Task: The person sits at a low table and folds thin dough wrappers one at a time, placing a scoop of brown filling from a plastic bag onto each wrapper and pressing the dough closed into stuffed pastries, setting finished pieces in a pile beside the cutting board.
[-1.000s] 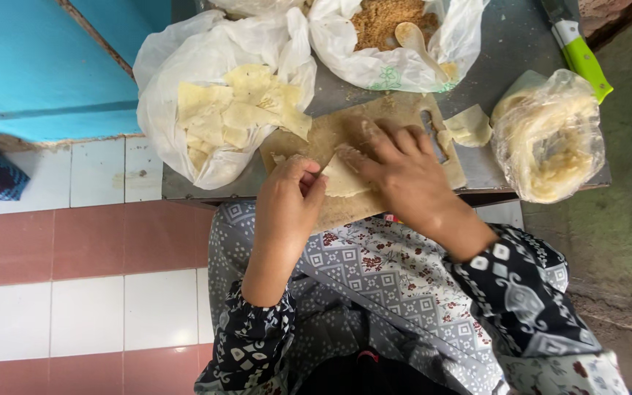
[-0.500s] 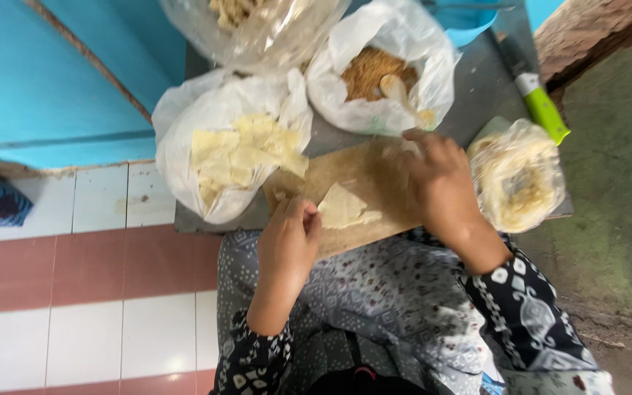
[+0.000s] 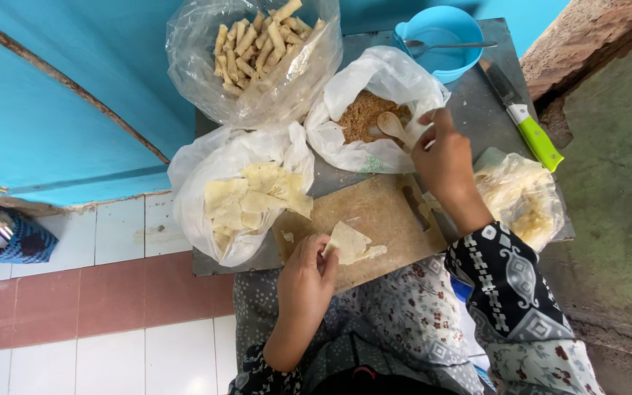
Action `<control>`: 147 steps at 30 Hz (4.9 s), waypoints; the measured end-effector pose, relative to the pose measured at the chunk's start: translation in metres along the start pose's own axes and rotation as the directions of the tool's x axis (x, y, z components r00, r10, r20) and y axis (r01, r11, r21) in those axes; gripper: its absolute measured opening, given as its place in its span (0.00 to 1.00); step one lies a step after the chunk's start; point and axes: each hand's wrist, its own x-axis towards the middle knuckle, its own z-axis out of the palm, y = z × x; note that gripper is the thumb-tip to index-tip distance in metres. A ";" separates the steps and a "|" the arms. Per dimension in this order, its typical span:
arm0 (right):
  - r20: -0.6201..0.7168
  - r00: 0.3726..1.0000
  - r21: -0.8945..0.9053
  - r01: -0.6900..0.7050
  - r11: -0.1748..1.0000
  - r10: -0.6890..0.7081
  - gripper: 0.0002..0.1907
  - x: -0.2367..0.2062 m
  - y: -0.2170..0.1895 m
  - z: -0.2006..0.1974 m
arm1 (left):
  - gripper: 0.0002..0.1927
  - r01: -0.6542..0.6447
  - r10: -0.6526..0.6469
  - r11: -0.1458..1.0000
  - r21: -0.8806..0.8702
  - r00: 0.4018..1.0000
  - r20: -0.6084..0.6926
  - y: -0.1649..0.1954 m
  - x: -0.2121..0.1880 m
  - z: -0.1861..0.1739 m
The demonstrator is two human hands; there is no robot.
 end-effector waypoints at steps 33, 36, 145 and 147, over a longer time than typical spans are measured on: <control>0.349 0.916 0.579 -0.376 0.723 0.197 0.19 -0.123 -0.056 -0.062 | 0.22 0.004 -0.035 0.940 -0.341 0.996 -0.084 -0.021 -0.024 0.016; 0.289 0.956 0.465 -0.176 0.867 0.039 0.19 -0.135 -0.079 -0.063 | 0.22 -0.010 -0.023 0.938 -0.347 0.996 -0.091 -0.020 -0.025 0.015; 0.064 0.941 0.067 0.328 0.942 -0.332 0.31 -0.173 -0.093 0.031 | 0.14 -0.382 0.380 0.924 0.014 0.920 0.092 -0.024 -0.006 -0.012; 0.083 0.915 0.060 0.391 0.918 -0.395 0.32 -0.170 -0.092 0.027 | 0.16 -0.392 0.386 0.920 0.027 0.915 0.113 -0.023 -0.007 -0.015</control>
